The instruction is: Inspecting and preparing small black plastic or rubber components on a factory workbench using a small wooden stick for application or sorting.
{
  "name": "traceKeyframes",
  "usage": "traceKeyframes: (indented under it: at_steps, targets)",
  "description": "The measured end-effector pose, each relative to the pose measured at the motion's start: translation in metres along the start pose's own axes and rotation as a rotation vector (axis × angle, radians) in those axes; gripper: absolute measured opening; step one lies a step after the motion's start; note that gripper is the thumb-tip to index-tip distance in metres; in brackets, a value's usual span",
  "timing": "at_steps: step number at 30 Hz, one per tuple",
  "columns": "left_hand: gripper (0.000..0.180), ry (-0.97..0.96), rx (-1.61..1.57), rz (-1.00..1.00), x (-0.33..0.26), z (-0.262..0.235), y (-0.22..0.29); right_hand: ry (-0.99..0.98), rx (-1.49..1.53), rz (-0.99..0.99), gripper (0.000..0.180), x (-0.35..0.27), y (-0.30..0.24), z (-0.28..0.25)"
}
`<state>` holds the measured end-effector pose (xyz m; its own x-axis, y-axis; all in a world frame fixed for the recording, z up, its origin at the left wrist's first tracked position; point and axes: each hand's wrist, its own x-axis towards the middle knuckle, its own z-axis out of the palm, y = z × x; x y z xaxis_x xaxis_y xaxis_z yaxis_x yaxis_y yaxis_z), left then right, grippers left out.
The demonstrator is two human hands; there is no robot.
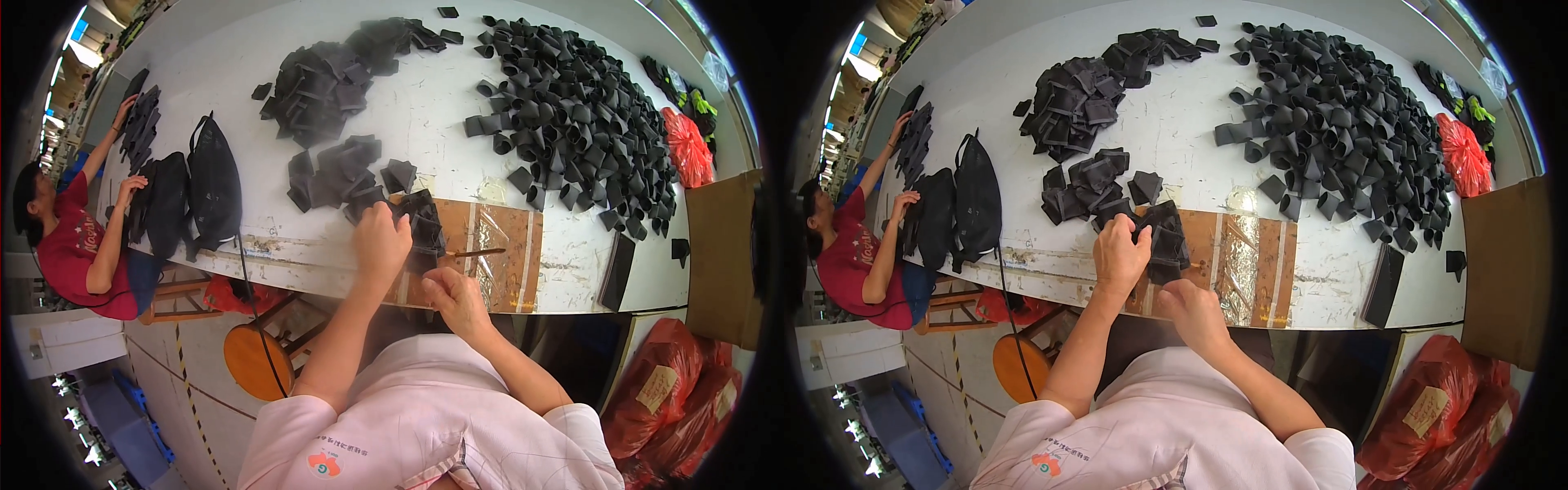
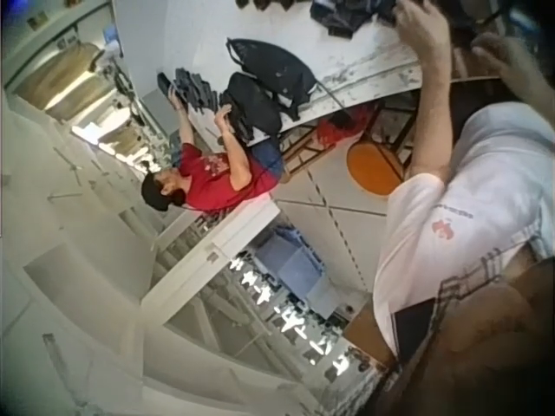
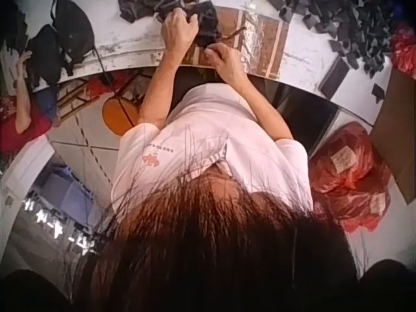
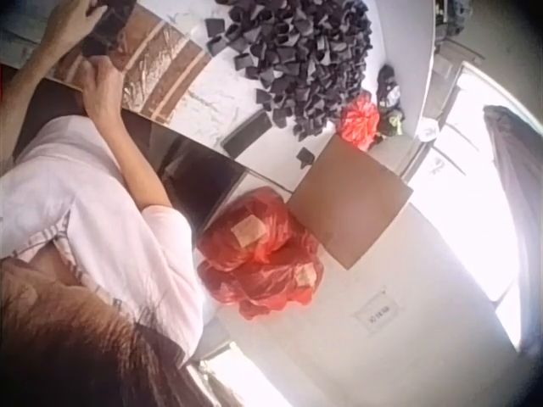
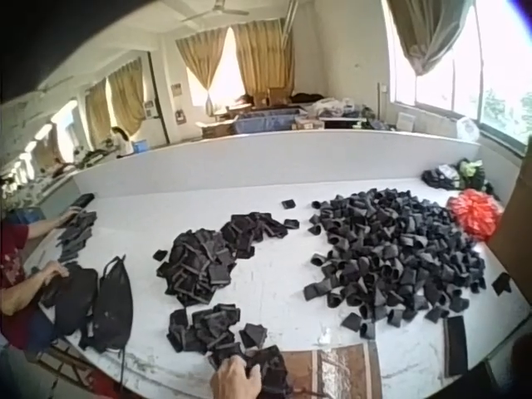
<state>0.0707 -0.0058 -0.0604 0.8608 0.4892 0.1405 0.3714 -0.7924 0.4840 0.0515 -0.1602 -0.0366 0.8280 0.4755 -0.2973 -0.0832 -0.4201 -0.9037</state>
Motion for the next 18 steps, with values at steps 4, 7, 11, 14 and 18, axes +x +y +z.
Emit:
traceKeyframes:
  at_steps: [4, 7, 11, 14, 18]
  targets:
    - [0.014, -0.067, 0.097, 0.036, 0.006, 0.008, -0.007, -0.017, -0.026, 0.004, 0.022, -0.004, -0.004, -0.008]
    - [0.009, -0.021, 0.069, 0.087, 0.01, 0.005, -0.011, -0.046, -0.034, 0.016, 0.021, -0.007, -0.012, -0.013]
    - [0.006, 0.191, -0.349, 0.094, 0.006, -0.023, -0.011, 0.066, -0.006, -0.16, 0.017, -0.011, -0.028, -0.014]
    - [0.007, -0.168, -0.949, -0.332, -0.012, -0.064, 0.021, 0.213, 0.072, -0.317, 0.014, -0.013, -0.041, -0.016]
    - [0.005, -0.315, -1.11, -0.143, -0.051, -0.081, 0.05, 0.357, 0.118, -0.476, 0.016, -0.019, -0.054, -0.022]
